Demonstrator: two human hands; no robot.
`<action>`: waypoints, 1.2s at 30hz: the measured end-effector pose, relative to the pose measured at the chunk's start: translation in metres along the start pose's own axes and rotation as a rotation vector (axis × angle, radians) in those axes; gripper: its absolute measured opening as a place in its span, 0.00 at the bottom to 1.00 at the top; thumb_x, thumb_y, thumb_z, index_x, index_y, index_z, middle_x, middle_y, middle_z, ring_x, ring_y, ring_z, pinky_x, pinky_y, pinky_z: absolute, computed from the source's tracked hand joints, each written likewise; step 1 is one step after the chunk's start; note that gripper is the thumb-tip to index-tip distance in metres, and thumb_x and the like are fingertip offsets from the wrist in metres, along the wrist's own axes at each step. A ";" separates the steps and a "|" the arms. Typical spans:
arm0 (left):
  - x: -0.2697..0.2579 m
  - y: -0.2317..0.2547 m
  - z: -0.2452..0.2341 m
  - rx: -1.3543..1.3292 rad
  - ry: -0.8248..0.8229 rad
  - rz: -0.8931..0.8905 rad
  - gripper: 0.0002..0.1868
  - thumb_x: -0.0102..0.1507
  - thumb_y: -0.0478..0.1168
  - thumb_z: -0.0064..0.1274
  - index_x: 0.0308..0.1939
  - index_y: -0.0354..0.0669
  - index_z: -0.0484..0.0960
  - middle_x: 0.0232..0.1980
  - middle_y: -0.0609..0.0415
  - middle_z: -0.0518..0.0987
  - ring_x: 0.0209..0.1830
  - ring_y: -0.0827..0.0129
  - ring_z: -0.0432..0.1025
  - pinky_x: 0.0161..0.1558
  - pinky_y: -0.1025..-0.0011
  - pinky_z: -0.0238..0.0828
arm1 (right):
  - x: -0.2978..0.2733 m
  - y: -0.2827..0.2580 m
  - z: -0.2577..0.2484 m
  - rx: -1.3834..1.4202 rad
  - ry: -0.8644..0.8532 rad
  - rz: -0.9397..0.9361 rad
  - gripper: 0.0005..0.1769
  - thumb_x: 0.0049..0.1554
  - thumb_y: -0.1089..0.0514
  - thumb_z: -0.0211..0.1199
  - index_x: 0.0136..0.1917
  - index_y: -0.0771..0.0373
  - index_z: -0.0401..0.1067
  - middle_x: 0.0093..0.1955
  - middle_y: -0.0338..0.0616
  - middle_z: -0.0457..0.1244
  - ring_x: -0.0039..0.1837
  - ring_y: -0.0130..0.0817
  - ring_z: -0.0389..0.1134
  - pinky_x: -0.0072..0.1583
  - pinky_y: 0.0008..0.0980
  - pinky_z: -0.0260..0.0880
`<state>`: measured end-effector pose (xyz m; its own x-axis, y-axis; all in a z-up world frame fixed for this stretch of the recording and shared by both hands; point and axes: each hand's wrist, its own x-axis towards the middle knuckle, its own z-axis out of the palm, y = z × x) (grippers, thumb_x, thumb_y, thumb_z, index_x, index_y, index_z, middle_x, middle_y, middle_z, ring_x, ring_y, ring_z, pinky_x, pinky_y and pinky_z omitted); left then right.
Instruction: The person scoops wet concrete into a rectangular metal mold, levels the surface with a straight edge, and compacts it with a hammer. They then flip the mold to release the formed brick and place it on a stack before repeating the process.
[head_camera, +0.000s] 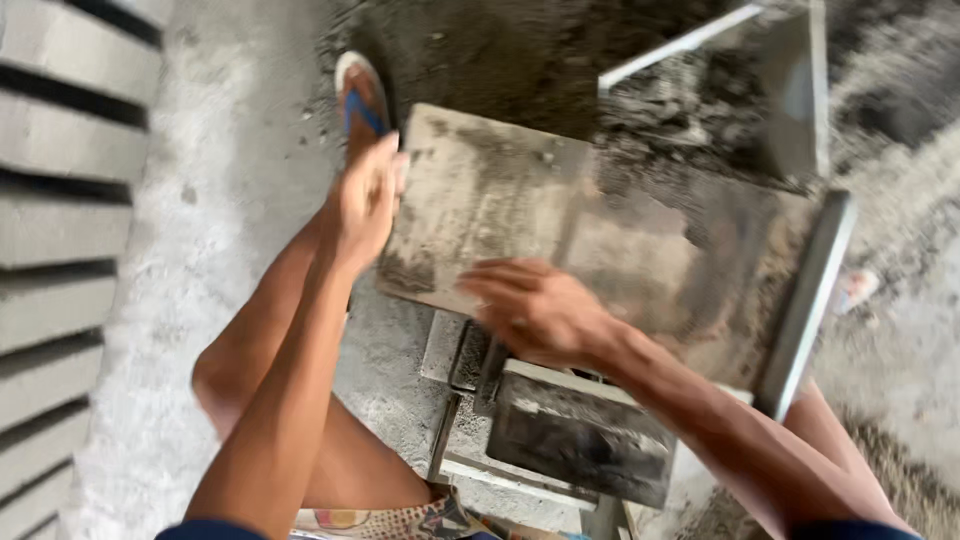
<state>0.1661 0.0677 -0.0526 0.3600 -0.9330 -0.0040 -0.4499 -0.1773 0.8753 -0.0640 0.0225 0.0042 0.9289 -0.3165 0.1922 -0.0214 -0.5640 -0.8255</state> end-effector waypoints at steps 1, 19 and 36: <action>0.011 -0.007 -0.008 0.002 0.029 -0.025 0.18 0.68 0.36 0.34 0.60 0.35 0.66 0.48 0.33 0.76 0.42 0.50 0.74 0.34 0.58 0.74 | 0.016 0.008 0.029 0.014 -0.032 -0.016 0.16 0.53 0.63 0.53 0.54 0.71 0.68 0.52 0.63 0.63 0.57 0.61 0.63 0.55 0.53 0.65; 0.076 -0.030 -0.041 -0.010 0.147 0.031 0.19 0.68 0.45 0.30 0.60 0.42 0.63 0.51 0.47 0.77 0.47 0.57 0.76 0.41 0.65 0.74 | 0.072 0.088 0.098 -0.377 -0.413 -0.190 0.33 0.61 0.44 0.35 0.72 0.67 0.45 0.76 0.53 0.39 0.77 0.44 0.35 0.75 0.43 0.31; 0.040 0.056 0.035 -0.095 -0.023 0.132 0.12 0.64 0.38 0.39 0.47 0.39 0.75 0.35 0.45 0.79 0.34 0.53 0.75 0.25 0.63 0.75 | -0.004 0.105 -0.052 -0.553 0.215 0.220 0.22 0.56 0.57 0.51 0.64 0.60 0.65 0.66 0.50 0.57 0.67 0.48 0.58 0.62 0.41 0.63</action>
<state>0.1265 0.0093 -0.0205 0.2835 -0.9534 0.1036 -0.4125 -0.0237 0.9106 -0.0893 -0.0751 -0.0558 0.7871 -0.5840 0.1987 -0.4449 -0.7605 -0.4730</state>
